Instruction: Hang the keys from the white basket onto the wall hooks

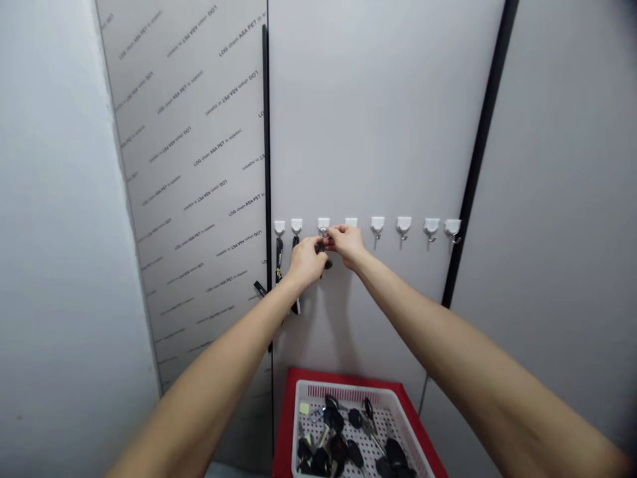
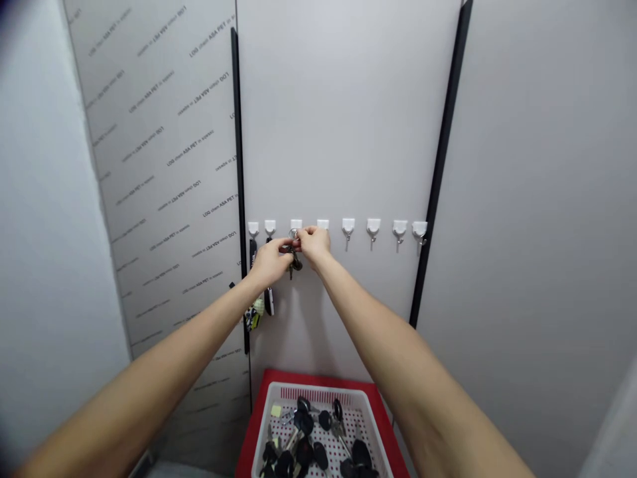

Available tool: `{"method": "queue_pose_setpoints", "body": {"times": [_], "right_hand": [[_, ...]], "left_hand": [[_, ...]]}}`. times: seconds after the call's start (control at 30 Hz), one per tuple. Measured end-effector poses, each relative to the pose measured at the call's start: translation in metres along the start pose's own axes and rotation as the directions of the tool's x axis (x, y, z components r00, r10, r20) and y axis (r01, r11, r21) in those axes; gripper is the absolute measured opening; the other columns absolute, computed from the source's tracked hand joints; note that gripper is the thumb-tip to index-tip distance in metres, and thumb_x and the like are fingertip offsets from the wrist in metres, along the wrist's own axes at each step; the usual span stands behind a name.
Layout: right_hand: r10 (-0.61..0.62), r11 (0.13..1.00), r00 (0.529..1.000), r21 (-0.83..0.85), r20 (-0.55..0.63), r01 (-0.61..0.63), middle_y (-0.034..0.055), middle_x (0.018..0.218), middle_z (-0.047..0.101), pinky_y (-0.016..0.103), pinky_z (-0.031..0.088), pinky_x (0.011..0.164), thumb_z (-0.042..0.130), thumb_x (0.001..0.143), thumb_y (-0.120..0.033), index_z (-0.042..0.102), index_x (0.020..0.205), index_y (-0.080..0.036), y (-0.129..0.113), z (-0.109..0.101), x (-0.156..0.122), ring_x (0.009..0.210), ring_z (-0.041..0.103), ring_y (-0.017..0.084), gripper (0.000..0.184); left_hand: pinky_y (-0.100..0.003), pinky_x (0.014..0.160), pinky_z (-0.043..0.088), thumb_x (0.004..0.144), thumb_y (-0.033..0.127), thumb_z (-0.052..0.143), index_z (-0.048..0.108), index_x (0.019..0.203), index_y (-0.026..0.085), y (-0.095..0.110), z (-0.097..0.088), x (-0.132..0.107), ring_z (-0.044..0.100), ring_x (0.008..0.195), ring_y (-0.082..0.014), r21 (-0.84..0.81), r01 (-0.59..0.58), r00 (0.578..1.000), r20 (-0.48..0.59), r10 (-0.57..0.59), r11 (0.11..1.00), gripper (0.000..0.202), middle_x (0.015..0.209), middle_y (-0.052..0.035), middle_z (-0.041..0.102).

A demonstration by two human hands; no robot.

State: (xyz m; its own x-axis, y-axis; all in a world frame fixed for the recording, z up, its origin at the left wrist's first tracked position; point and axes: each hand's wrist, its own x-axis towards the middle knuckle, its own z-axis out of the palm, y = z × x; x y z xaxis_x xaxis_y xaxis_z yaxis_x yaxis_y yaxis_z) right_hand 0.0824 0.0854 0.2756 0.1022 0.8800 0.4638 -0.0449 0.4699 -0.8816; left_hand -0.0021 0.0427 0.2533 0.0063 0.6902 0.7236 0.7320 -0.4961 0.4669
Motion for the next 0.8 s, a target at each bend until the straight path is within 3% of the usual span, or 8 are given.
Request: {"method": "queue_pose_setpoints", "body": {"times": [0.23,0.33,0.4,0.47,0.53,0.6,0.67,0.8], "right_hand": [[0.046,0.994,0.999,-0.097,-0.011,-0.046,-0.0041,0.046,0.046,0.019,0.041,0.042,0.041,0.064,-0.010,0.044,0.058,-0.014,0.022,-0.003,-0.001,0.040,0.046,0.005,0.008],[-0.055,0.975,0.998,-0.217,-0.011,0.051,-0.0019,0.058,0.051,0.019,0.040,0.046,0.043,0.062,-0.012,0.049,0.072,-0.014,0.039,-0.021,-0.012,0.046,0.049,0.006,0.012],[-0.112,0.937,0.991,-0.324,0.070,0.129,-0.0002,0.065,0.053,0.019,0.040,0.049,0.044,0.062,-0.015,0.050,0.080,-0.014,0.060,-0.040,-0.030,0.051,0.050,0.006,0.019],[-0.039,0.898,0.972,-0.418,0.231,0.136,0.0010,0.065,0.054,0.020,0.040,0.051,0.044,0.062,-0.018,0.051,0.080,-0.013,0.088,-0.063,-0.061,0.053,0.050,0.007,0.020],[0.158,0.844,0.902,-0.529,0.401,0.087,0.0018,0.062,0.055,0.020,0.039,0.052,0.043,0.063,-0.019,0.052,0.076,-0.012,0.120,-0.087,-0.100,0.052,0.049,0.008,0.018],[0.323,0.748,0.821,-0.658,0.470,0.082,0.0032,0.065,0.057,0.021,0.038,0.055,0.042,0.063,-0.019,0.054,0.073,-0.012,0.150,-0.109,-0.137,0.056,0.050,0.010,0.016],[0.406,0.613,0.778,-0.774,0.480,0.157,0.0043,0.067,0.057,0.022,0.037,0.057,0.043,0.062,-0.018,0.055,0.071,-0.014,0.173,-0.128,-0.164,0.062,0.050,0.012,0.015],[0.371,0.433,0.838,-0.873,0.400,0.225,0.0057,0.085,0.054,0.022,0.034,0.064,0.044,0.063,-0.020,0.053,0.080,-0.018,0.192,-0.145,-0.181,0.076,0.049,0.014,0.019]], "left_hand": [[-0.025,0.070,0.038,0.058,0.012,0.043,0.052,0.091,0.013,-0.011,0.010,-0.009,0.051,0.073,-0.0134,-0.050,0.111,0.990,0.096,-0.106,0.993,0.034,0.083,-0.0052,0.058],[-0.023,0.070,0.038,0.059,0.013,0.044,0.049,0.093,0.012,-0.022,0.022,-0.036,0.050,0.074,-0.0111,-0.200,0.143,0.981,0.158,-0.112,0.969,0.034,0.088,-0.0053,0.056],[-0.022,0.070,0.039,0.060,0.014,0.045,0.048,0.093,0.012,-0.033,0.036,-0.067,0.050,0.074,-0.0101,-0.283,0.179,0.962,0.250,-0.108,0.942,0.033,0.090,-0.0052,0.055],[-0.022,0.070,0.039,0.060,0.016,0.046,0.049,0.092,0.012,-0.046,0.052,-0.106,0.049,0.074,-0.0101,-0.310,0.257,0.915,0.382,-0.128,0.915,0.032,0.090,-0.0056,0.055],[-0.022,0.069,0.039,0.061,0.017,0.046,0.049,0.091,0.011,-0.058,0.068,-0.147,0.049,0.074,-0.0105,-0.286,0.363,0.832,0.527,-0.171,0.887,0.031,0.089,-0.0061,0.055],[-0.022,0.068,0.039,0.061,0.017,0.045,0.049,0.091,0.012,-0.070,0.082,-0.180,0.050,0.074,-0.0110,-0.212,0.438,0.737,0.641,-0.214,0.874,0.030,0.087,-0.0056,0.056],[-0.024,0.070,0.038,0.061,0.018,0.045,0.049,0.090,0.014,-0.078,0.091,-0.200,0.049,0.077,-0.0125,-0.095,0.416,0.684,0.688,-0.242,0.905,0.030,0.088,-0.0048,0.055],[-0.026,0.080,0.031,0.060,0.018,0.045,0.049,0.091,0.016,-0.082,0.101,-0.210,0.044,0.090,-0.0158,0.069,0.247,0.678,0.701,-0.223,0.967,0.031,0.096,-0.0052,0.051]]}}
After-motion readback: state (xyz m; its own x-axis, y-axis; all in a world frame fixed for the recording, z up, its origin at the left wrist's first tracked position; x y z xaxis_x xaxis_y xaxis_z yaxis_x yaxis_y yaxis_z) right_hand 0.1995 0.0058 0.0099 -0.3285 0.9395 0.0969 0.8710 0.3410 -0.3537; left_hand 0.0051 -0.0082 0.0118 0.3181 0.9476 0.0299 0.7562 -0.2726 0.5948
